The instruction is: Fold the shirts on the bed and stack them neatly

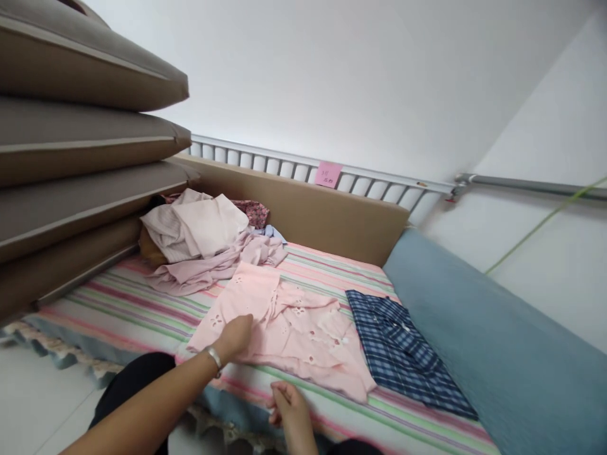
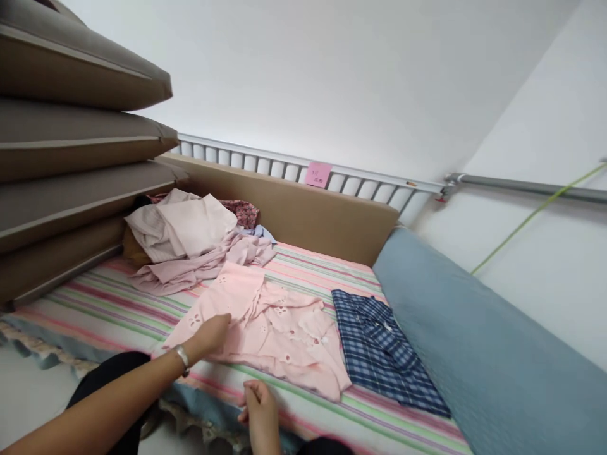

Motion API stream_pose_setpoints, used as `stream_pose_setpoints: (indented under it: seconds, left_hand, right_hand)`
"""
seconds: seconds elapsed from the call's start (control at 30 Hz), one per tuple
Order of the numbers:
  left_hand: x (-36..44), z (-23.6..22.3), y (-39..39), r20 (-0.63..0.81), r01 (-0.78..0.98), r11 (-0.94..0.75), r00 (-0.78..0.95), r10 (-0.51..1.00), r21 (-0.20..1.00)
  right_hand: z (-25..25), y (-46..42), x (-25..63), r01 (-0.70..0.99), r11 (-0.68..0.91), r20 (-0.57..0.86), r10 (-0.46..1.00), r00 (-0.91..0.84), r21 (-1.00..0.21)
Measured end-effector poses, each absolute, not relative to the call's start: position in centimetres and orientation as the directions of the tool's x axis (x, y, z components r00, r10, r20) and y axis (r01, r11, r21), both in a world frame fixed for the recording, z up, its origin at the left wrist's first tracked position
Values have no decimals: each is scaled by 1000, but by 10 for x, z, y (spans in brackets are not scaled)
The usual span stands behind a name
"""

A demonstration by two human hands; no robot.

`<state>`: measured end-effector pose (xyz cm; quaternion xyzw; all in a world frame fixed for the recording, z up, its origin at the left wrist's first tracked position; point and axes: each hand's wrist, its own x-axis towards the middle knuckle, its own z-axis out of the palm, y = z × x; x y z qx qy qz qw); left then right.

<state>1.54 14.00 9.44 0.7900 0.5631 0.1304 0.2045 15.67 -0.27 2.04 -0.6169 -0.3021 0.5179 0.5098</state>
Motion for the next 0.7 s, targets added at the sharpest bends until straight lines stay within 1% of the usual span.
stream_pose_setpoints:
  seconds: [0.1, 0.17, 0.27, 0.33, 0.37, 0.43, 0.47, 0.5, 0.53, 0.57, 0.63, 0.7]
  left_hand:
    - [17, 93, 149, -1, 798, -270, 321, 947, 539]
    - [19, 91, 146, -10, 774, -266, 331, 943, 575]
    - [24, 91, 133, -90, 726, -293, 438, 894, 623]
    - [27, 95, 130, -112, 657, -322, 529, 841, 681]
    - [28, 97, 132, -78, 615, -343, 553, 830, 710]
    - [27, 98, 143, 83, 557, -411, 519, 850, 721]
    - [26, 95, 150, 193, 559, -461, 472, 860, 690]
    - [25, 90, 158, 300, 587, -508, 420, 857, 631]
    - [24, 83, 166, 388, 628, -543, 382, 839, 557]
    - [23, 74, 173, 447, 673, -563, 365, 817, 480]
    - [25, 55, 184, 485, 747, -567, 375, 790, 347]
    - [32, 41, 190, 444, 792, -547, 401, 801, 272]
  right_hand:
    - [12, -15, 174, -192, -310, -357, 882, 309, -931]
    - [6, -19, 177, -209, -328, -380, 870, 313, -921]
    - [4, -20, 177, -218, -338, -391, 876, 283, -916]
    - [11, -21, 184, -202, -309, -357, 890, 283, -929]
    - [17, -21, 192, -185, -283, -329, 892, 310, -941]
    - [32, -24, 217, -125, -219, -252, 871, 423, -968]
    - [39, -25, 235, -84, -188, -204, 843, 498, -979]
    - [46, -26, 254, -34, -167, -156, 804, 574, -985]
    - [53, -27, 273, 23, -161, -110, 762, 639, -987]
    - [58, -26, 292, 83, -169, -66, 723, 688, -982]
    - [66, -21, 323, 200, -214, -1, 684, 730, -956]
    - [70, -11, 344, 311, -271, 35, 702, 712, -911]
